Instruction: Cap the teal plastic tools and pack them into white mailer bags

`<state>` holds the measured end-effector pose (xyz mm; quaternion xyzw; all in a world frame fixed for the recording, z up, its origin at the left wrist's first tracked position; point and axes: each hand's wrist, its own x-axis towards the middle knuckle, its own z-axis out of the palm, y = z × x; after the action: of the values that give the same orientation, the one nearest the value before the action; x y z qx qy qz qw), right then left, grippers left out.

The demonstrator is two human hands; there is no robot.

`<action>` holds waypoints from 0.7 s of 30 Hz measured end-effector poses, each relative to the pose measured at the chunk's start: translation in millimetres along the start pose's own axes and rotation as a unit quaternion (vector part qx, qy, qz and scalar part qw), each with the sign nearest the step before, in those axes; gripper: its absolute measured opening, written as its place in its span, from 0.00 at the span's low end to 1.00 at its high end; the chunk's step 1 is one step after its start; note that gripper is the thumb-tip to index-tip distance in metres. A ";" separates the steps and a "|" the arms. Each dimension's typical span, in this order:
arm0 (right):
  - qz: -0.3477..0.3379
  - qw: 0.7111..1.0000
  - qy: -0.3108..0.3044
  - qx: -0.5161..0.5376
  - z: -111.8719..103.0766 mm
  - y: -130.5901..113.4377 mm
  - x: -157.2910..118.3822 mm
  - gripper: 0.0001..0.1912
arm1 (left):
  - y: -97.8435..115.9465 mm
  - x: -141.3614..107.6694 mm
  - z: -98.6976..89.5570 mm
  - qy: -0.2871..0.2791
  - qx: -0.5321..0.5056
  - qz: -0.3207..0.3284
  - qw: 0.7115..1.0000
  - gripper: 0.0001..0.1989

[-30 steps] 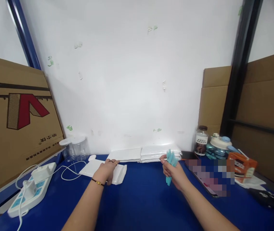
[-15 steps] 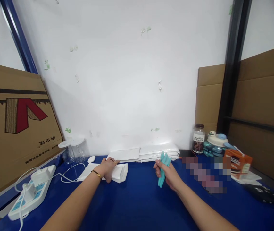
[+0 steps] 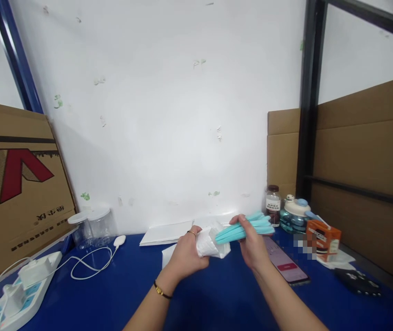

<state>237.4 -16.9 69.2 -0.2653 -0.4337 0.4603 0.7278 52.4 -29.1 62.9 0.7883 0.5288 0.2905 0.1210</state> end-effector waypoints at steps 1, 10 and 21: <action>-0.019 0.999 -0.018 -0.019 6.7 -4.7 1.2 0.16 | 2.9 0.7 0.5 0.025 -0.039 0.003 0.999 0.24; 0.062 0.946 -0.260 -0.185 88.1 -34.0 0.3 0.18 | 14.2 -5.4 -9.0 0.213 -0.260 -0.004 0.942 0.24; -0.007 0.905 -0.288 -0.312 90.5 -41.5 3.1 0.25 | 1.0 -17.0 -12.0 0.304 -0.292 -0.071 0.904 0.34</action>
<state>177.1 -33.4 146.7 -0.3318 -0.7480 0.3528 0.4539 41.5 -46.3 67.4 0.5519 0.4861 0.6476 0.1993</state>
